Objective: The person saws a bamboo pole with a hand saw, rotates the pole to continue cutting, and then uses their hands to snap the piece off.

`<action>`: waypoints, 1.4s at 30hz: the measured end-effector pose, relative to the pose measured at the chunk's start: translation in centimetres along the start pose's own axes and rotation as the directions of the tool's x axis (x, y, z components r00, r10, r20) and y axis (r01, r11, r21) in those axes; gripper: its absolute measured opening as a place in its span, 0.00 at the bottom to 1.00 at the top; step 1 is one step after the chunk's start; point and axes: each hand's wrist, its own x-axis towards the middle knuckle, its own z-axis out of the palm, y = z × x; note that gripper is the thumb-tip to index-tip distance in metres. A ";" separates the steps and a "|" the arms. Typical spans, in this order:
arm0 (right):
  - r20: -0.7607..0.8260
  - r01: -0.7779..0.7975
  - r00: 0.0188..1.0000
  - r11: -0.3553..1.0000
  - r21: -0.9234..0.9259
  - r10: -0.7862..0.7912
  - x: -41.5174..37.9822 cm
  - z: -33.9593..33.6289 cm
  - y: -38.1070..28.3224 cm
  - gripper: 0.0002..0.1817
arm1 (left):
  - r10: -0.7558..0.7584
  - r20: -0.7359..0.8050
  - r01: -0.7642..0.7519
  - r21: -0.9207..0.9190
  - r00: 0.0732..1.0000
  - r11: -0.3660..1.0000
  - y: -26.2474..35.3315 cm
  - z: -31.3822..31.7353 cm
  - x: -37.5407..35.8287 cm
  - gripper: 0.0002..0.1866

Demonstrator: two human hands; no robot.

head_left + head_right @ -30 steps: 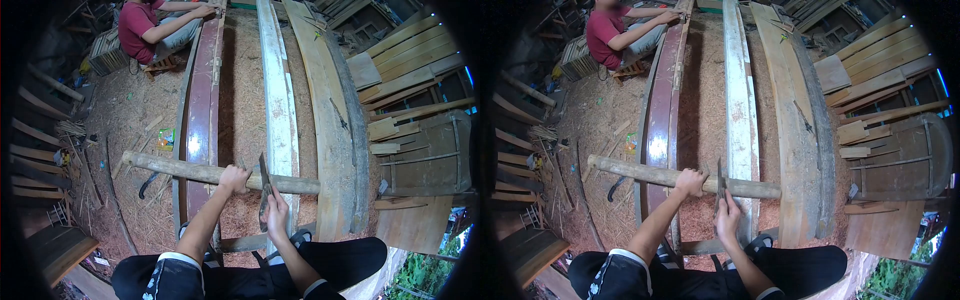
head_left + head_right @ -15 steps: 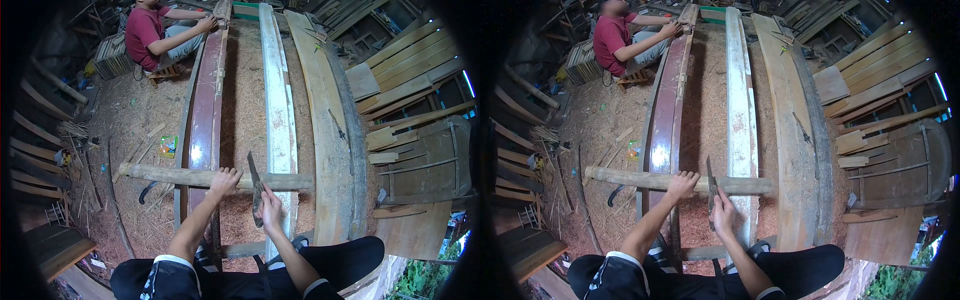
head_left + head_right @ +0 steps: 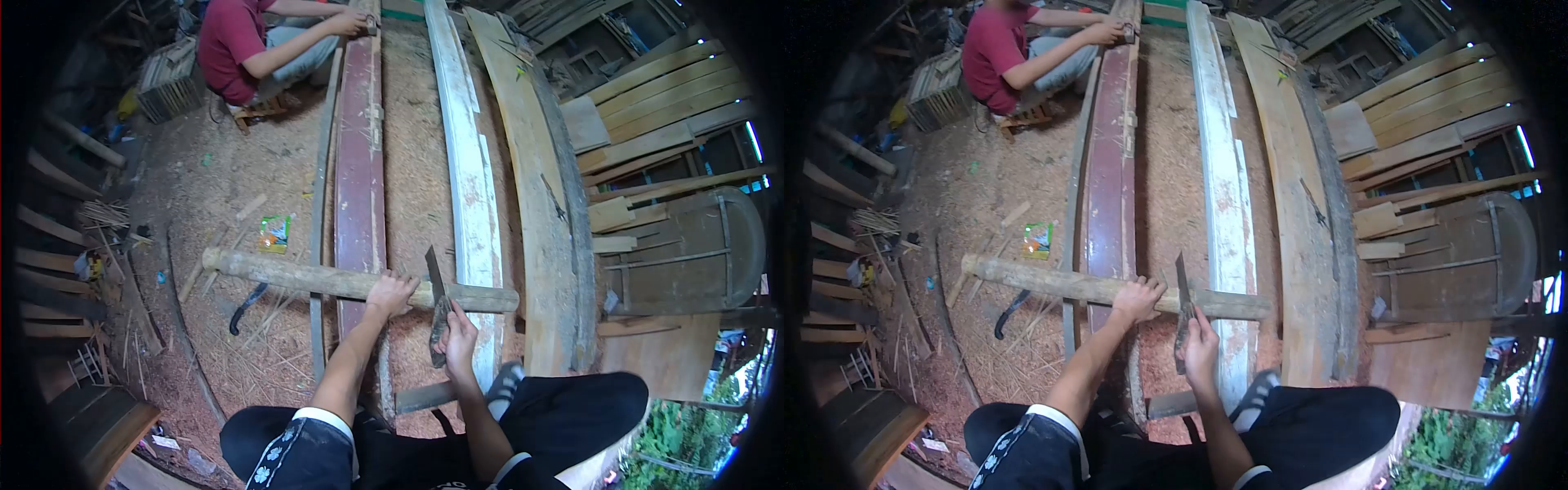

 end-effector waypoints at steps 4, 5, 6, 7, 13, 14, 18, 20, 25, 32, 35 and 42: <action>-0.077 0.002 0.997 0.997 -0.079 -0.009 0.5 1.5 -0.1 0.22 | -0.029 0.076 0.031 -0.019 0.997 0.999 -0.4 -0.6 1.0 0.36; -0.087 -0.006 0.996 0.997 -0.076 -0.001 0.8 1.7 -0.1 0.22 | -0.038 0.100 0.039 -0.007 0.994 0.999 -0.4 -0.8 0.9 0.37; -0.075 0.010 0.997 0.998 -0.062 -0.015 1.0 1.6 -0.1 0.23 | -0.026 0.116 0.028 -0.013 0.993 1.000 -0.3 -1.1 1.0 0.37; -0.061 0.024 0.998 0.998 -0.051 -0.027 0.9 1.3 -0.2 0.23 | -0.025 0.122 0.029 -0.025 0.992 0.999 -0.2 -1.2 1.2 0.37; -0.001 0.020 1.000 0.981 -0.193 -0.021 1.2 0.0 -0.8 0.22 | -0.060 0.112 0.069 -0.072 0.992 0.995 -0.5 -0.1 1.6 0.37; -0.007 0.016 1.000 0.991 -0.133 -0.017 2.7 0.9 -0.3 0.22 | -0.064 0.129 0.073 -0.071 0.990 0.995 -0.5 -0.2 1.7 0.37; -0.022 0.069 0.997 0.987 -0.143 -0.073 1.3 0.6 -0.2 0.22 | -0.041 0.138 0.053 -0.084 0.990 0.995 -0.4 -1.6 1.7 0.33; 0.018 0.164 0.986 0.956 -0.242 -0.164 -0.5 -0.3 0.0 0.21 | -0.044 0.070 0.047 -0.048 0.997 0.998 -1.3 -0.6 2.2 0.34; -0.038 0.242 0.962 0.910 -0.337 -0.270 4.3 0.9 2.2 0.21 | -0.047 0.172 0.059 -0.068 0.984 0.996 -0.3 -1.4 1.8 0.32; -0.077 0.124 0.986 0.954 -0.274 -0.150 0.9 0.1 0.4 0.21 | -0.071 0.097 0.077 -0.062 0.993 0.995 -0.3 0.3 1.8 0.29; -0.099 -0.030 0.995 0.994 -0.108 0.019 4.9 1.9 -0.6 0.21 | -0.062 0.103 0.069 -0.065 0.993 0.995 -0.4 -0.2 1.6 0.30; -0.066 0.085 0.993 0.977 -0.197 -0.100 -0.7 -0.1 -0.8 0.21 | -0.087 0.128 0.100 -0.100 0.988 0.990 -0.4 -1.3 2.3 0.30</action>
